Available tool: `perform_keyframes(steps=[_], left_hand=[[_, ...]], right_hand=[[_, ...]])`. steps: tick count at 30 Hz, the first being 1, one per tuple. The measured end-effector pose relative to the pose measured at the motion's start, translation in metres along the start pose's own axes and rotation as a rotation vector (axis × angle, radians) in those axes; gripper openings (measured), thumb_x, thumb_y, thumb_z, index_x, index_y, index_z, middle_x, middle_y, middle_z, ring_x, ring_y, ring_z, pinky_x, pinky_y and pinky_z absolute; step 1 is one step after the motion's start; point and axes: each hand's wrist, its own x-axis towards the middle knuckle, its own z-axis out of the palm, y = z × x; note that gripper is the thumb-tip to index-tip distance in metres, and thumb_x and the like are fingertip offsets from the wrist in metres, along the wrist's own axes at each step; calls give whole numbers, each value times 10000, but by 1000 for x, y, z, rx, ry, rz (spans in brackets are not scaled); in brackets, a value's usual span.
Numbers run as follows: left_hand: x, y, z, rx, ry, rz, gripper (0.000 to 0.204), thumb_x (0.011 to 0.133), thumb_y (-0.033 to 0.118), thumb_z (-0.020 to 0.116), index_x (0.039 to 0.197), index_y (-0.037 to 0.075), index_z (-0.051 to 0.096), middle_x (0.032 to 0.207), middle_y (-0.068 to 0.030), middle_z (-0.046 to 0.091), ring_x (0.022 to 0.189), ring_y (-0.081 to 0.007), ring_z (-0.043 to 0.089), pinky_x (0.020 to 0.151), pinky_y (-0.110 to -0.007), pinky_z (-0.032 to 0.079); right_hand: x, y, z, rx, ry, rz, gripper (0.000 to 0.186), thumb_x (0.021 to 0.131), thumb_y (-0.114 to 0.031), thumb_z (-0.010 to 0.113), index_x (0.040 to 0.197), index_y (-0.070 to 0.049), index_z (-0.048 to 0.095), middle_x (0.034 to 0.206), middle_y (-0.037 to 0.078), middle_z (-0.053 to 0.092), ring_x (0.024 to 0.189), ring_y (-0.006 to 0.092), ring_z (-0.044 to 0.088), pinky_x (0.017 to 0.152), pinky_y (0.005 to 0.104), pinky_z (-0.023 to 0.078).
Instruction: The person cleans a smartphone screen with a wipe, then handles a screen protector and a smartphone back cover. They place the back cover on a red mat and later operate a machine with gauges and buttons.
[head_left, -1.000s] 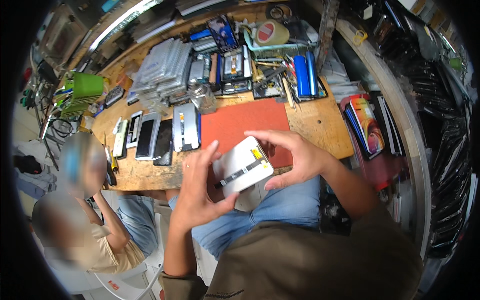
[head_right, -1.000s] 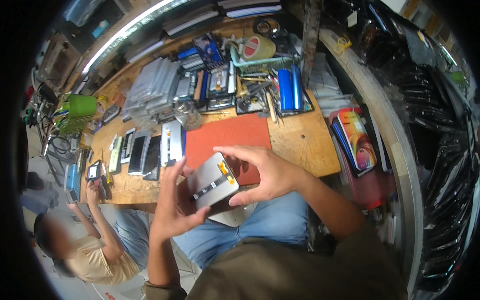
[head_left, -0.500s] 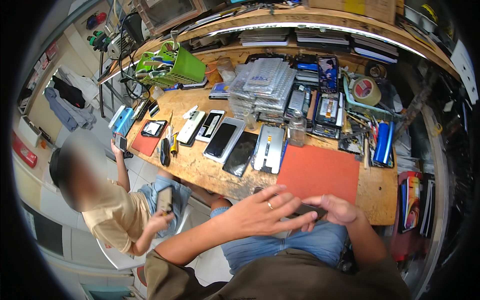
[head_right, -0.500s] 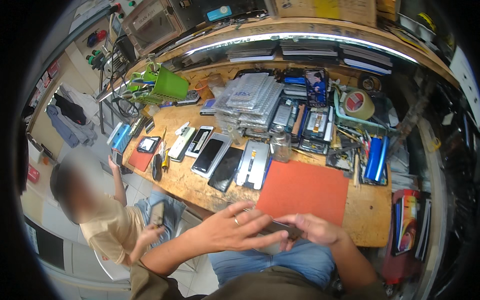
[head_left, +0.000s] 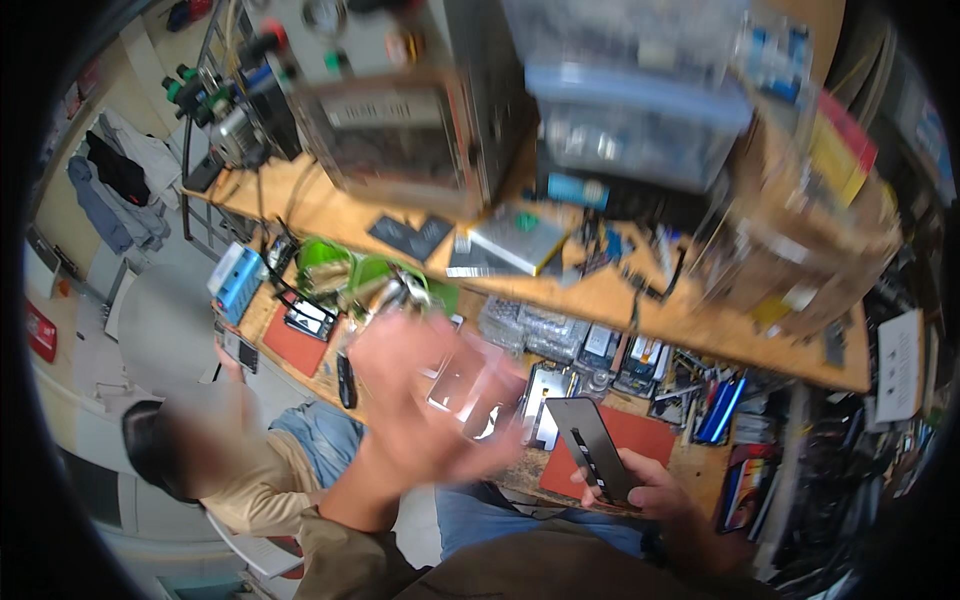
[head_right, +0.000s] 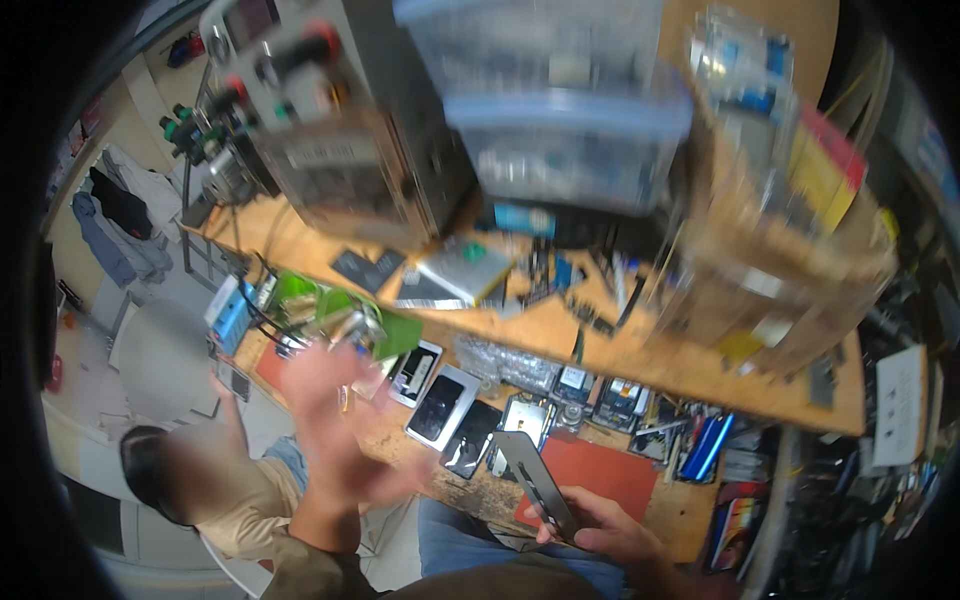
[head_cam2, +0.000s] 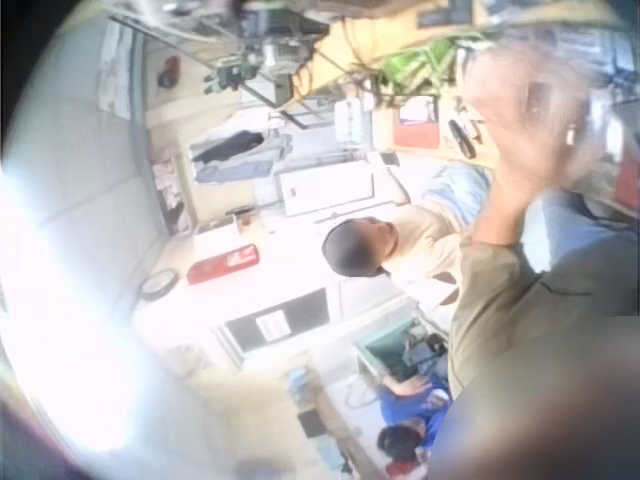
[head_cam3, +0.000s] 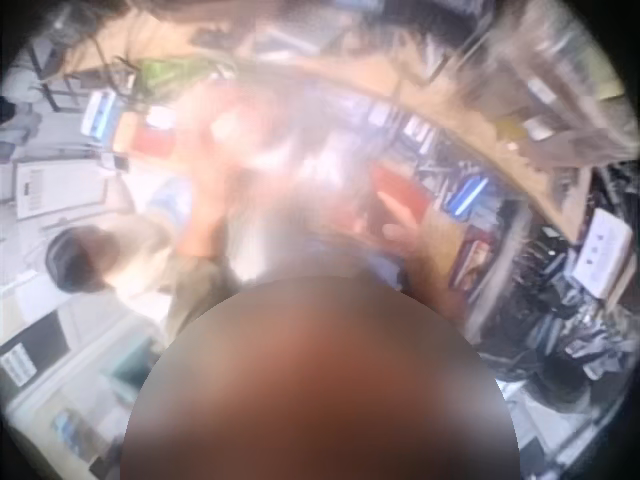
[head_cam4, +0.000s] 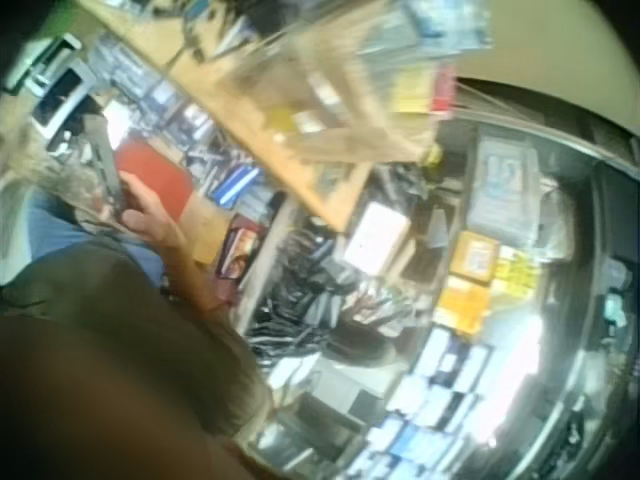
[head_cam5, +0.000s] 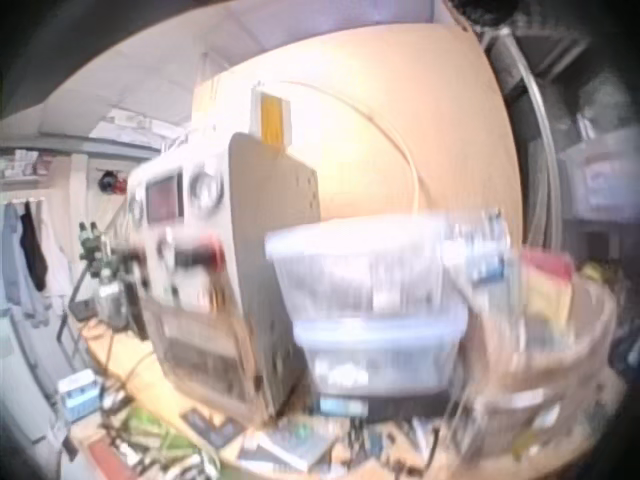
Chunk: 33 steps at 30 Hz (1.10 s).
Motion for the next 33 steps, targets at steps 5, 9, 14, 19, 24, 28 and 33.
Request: perform_keyframes(steps=[5,9,14,19,24,28,33], left_hand=[[120,-72,42,-82,247,-819,1042,774,381,902,1531,-35,319,1432,-264,409,1368,-426,394,1177,-520,304],[119,-70,68,334,348,-602,1136,747,401,889,1583,-14,240,1467,-277,375,1412,-475,346,1170,-580,280],[57,-55,2,504,612,-478,722,761,-2,632,1458,2,441,1399,-243,462,1361,-422,423,1148,-538,332],[45,-87,-42,623,582,-597,535,802,-10,655,1330,-6,571,1316,-239,531,1294,-411,489,1109,-523,375],[80,-148,20,-33,-119,-548,214,960,152,669,1151,56,649,1138,-143,626,1152,-379,565,994,-503,426],[81,-154,39,65,-199,-491,185,983,166,652,1127,53,627,1121,-161,597,1135,-400,552,961,-509,434],[37,-133,2,15,15,-433,323,961,182,693,1248,48,627,1203,-162,614,1177,-350,579,1016,-470,428]], right_hand=[[-19,-96,65,-109,79,22,765,992,-239,688,1588,67,319,1477,158,537,1297,214,579,1142,380,423],[-27,-132,74,-320,142,-78,686,1008,-148,668,1581,63,354,1405,152,598,1253,215,599,1114,373,444],[-47,-127,60,-415,339,-188,672,978,-141,683,1560,42,401,1368,144,627,1181,204,622,1085,380,460],[-57,-120,74,-249,383,-110,745,939,-117,716,1566,76,363,1356,158,619,1191,209,619,1094,376,458],[-27,-120,110,-427,330,-114,767,944,-136,722,1584,59,348,1384,177,608,1199,215,611,1082,380,463],[-4,-113,132,-484,299,-181,740,942,-128,727,1563,60,371,1380,182,613,1205,225,617,1068,389,471],[1,-92,145,-481,429,-217,700,938,-131,729,1531,60,411,1377,190,617,1208,244,629,1078,397,474]])
